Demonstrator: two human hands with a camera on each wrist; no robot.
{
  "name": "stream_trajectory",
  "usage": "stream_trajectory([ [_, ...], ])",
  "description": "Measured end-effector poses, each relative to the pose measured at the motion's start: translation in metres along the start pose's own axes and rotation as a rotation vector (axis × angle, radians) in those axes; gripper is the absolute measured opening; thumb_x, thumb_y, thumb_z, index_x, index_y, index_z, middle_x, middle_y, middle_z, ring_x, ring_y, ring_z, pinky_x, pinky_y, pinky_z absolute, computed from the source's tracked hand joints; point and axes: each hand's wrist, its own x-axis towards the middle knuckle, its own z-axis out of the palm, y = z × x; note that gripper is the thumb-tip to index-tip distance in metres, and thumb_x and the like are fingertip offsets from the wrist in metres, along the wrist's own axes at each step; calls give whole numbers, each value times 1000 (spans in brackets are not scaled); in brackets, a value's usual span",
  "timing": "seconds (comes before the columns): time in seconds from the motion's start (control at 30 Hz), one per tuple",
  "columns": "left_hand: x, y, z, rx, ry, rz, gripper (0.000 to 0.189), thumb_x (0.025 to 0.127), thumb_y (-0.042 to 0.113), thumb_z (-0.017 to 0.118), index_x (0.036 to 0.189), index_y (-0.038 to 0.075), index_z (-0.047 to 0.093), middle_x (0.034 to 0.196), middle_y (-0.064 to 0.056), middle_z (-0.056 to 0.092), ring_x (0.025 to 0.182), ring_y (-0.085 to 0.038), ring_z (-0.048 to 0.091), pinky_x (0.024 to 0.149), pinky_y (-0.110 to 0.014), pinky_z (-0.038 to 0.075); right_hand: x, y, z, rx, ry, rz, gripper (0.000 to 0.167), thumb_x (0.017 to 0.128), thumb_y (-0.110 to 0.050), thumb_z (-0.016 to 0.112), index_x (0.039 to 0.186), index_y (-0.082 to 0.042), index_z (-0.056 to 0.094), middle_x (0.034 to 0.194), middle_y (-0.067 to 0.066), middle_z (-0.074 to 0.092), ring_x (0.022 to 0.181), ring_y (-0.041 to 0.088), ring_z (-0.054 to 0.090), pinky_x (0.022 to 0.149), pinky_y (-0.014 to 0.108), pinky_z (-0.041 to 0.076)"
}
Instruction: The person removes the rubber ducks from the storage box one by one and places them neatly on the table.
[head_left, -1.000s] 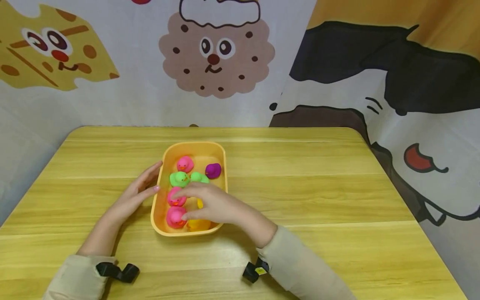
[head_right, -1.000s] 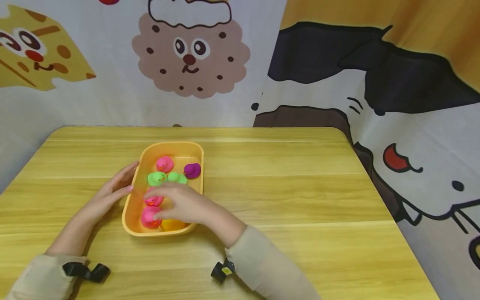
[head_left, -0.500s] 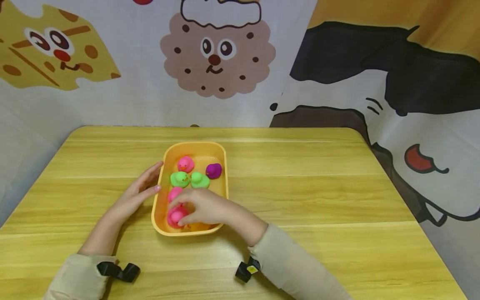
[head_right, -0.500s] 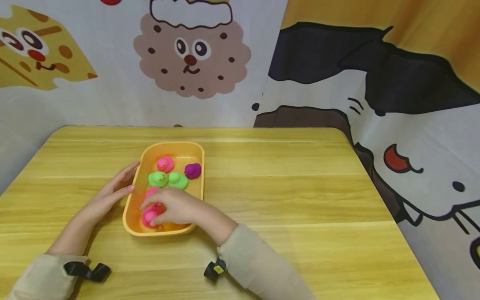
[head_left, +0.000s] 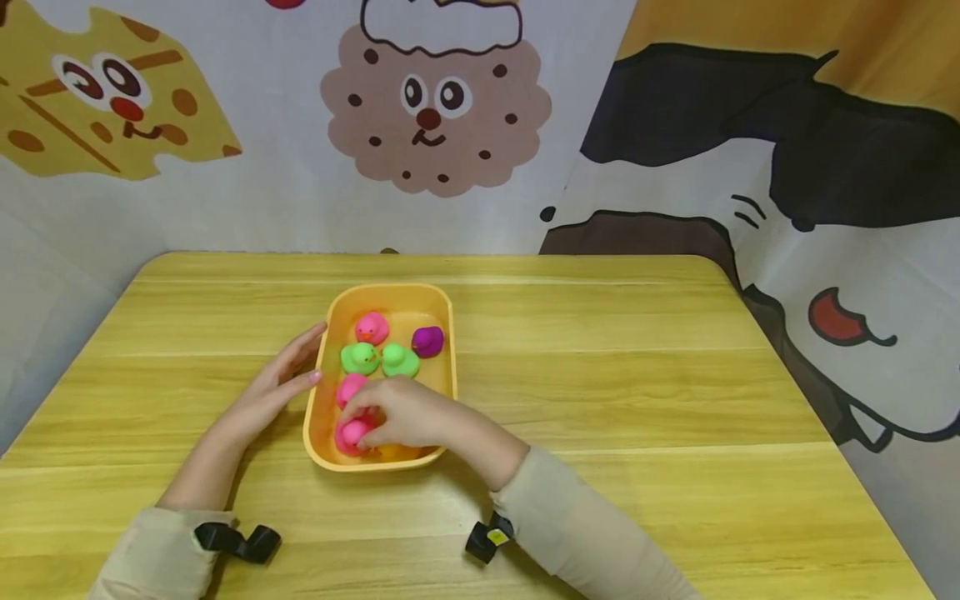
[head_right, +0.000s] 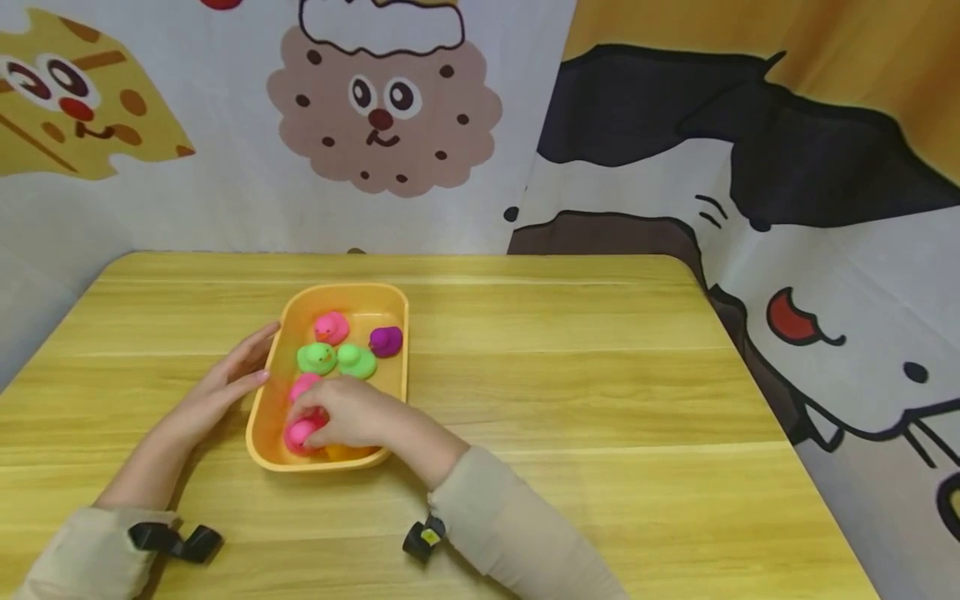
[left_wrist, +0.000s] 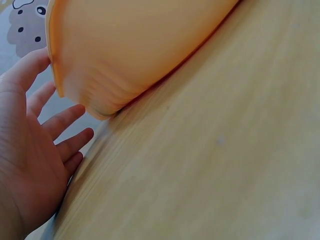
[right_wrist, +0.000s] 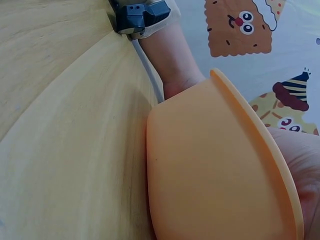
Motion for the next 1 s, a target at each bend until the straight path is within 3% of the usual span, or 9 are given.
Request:
stream_trajectory([
  [0.53,1,1,-1,12,-3,-13,60,100,8,47,154,17,22,151,-21,28,131,-9,32,96,-13,30,0,-4,-2,-10,36,1,18,86,-15,73,104,-14,74,100,-11,66,94,1,52,82,11,38],
  [0.83,1,1,-1,17,-3,-29,60,101,9,47,154,19,21,152,-20,27,136,-35,25,97,-14,29,-5,-4,-5,-10,108,-51,18,85,-15,73,103,-13,74,101,-8,67,96,2,54,83,10,38],
  [1.0,1,0,-1,22,-6,-14,60,101,8,46,154,17,21,152,-22,27,135,-21,29,97,-13,29,-12,-5,-10,32,172,-64,22,83,-14,75,105,-9,73,105,-3,68,102,5,56,89,13,37],
])
